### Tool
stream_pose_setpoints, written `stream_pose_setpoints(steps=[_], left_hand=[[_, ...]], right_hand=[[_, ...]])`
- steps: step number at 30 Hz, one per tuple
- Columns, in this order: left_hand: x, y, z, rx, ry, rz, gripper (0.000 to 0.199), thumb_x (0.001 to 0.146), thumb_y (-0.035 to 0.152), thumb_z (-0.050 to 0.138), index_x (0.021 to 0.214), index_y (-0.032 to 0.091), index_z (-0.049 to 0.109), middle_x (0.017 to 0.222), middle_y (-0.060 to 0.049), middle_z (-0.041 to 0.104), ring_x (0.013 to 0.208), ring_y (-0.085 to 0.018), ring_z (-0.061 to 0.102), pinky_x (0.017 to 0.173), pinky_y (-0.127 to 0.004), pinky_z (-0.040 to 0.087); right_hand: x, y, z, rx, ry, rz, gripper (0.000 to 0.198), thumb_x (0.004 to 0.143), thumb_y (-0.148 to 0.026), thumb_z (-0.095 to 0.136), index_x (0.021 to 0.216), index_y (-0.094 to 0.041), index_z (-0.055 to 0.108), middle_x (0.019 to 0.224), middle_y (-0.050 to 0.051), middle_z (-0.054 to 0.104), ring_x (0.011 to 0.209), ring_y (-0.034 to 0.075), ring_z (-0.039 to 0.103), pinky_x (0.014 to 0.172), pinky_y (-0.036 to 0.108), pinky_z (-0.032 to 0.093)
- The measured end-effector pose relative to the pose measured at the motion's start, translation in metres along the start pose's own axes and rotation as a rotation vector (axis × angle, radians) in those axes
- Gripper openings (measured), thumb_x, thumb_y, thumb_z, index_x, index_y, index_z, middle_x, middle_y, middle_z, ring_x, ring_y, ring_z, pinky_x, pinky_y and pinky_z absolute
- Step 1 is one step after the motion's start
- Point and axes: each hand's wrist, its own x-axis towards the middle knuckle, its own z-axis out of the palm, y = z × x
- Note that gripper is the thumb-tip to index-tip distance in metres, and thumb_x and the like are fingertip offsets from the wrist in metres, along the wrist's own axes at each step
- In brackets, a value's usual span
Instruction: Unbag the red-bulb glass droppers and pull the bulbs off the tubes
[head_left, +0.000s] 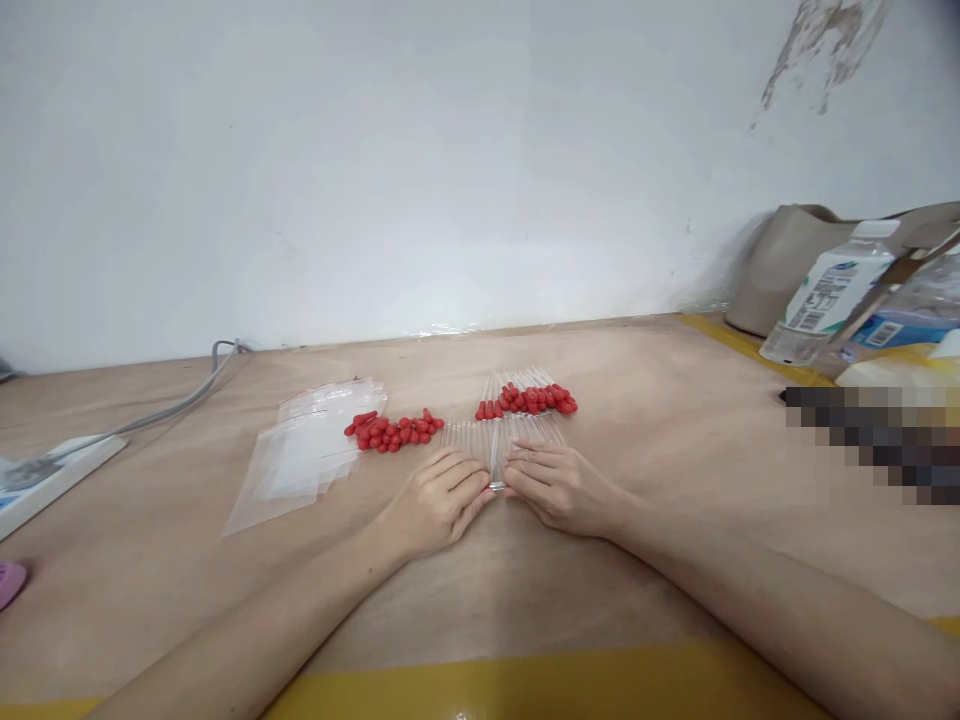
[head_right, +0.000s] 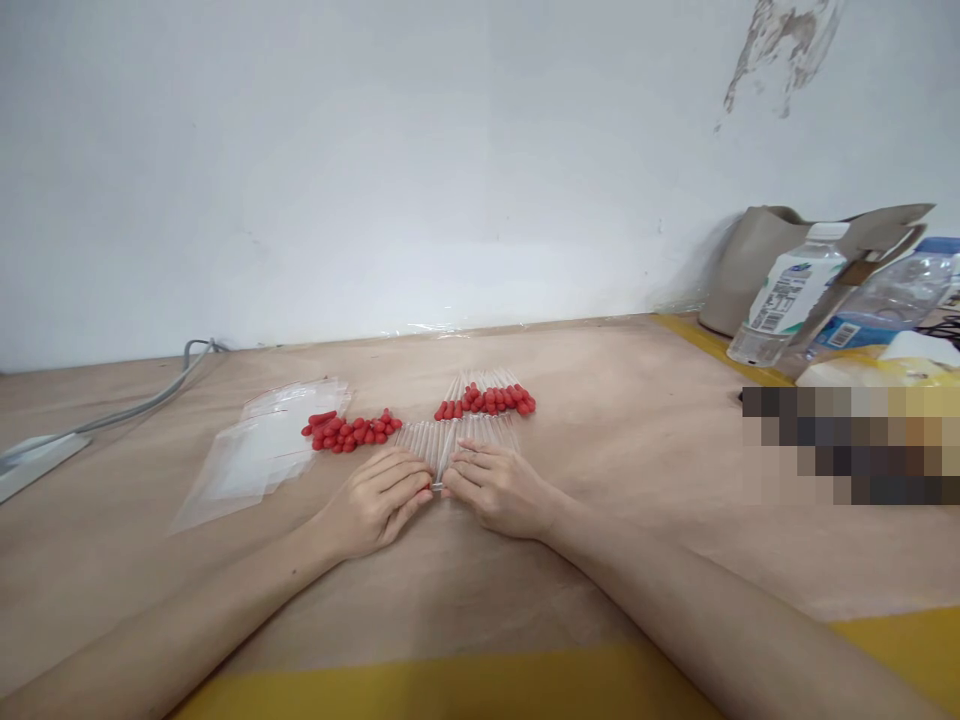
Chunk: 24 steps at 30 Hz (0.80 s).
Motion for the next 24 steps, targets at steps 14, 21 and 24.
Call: stream_pose_setpoints(steps=[14, 21, 24], left_hand=[[-0.0008, 0.0013, -0.003, -0.018, -0.039, -0.02, 0.012, 0.086, 0.017, 0.044, 0.084, 0.015, 0.056, 0.078, -0.005, 0.063, 0.08, -0.016, 0.057, 0.077, -0.033, 0.044], [-0.0031, -0.0005, 0.0011, 0.021, 0.063, -0.007, 0.007, 0.084, 0.021, 0.05, 0.086, 0.015, 0.054, 0.077, -0.003, 0.063, 0.078, -0.015, 0.058, 0.079, -0.033, 0.045], [-0.0024, 0.0002, 0.0017, 0.05, 0.068, 0.011, 0.005, 0.083, 0.02, 0.054, 0.085, 0.015, 0.054, 0.078, -0.003, 0.064, 0.077, -0.015, 0.058, 0.079, -0.033, 0.045]], right_hand=[[-0.0025, 0.0019, -0.0045, -0.056, -0.014, -0.076, 0.014, 0.086, -0.016, 0.045, 0.089, -0.013, 0.058, 0.084, 0.007, 0.066, 0.094, 0.016, 0.06, 0.095, 0.035, 0.045], [0.0034, -0.0032, -0.0083, 0.061, -0.01, 0.078, 0.01, 0.084, -0.021, 0.049, 0.085, -0.017, 0.058, 0.079, 0.001, 0.066, 0.096, 0.016, 0.057, 0.101, 0.04, 0.037], [0.0039, -0.004, -0.0054, 0.091, -0.016, 0.131, 0.014, 0.084, -0.026, 0.049, 0.089, -0.018, 0.059, 0.081, 0.001, 0.066, 0.096, 0.018, 0.057, 0.102, 0.044, 0.034]])
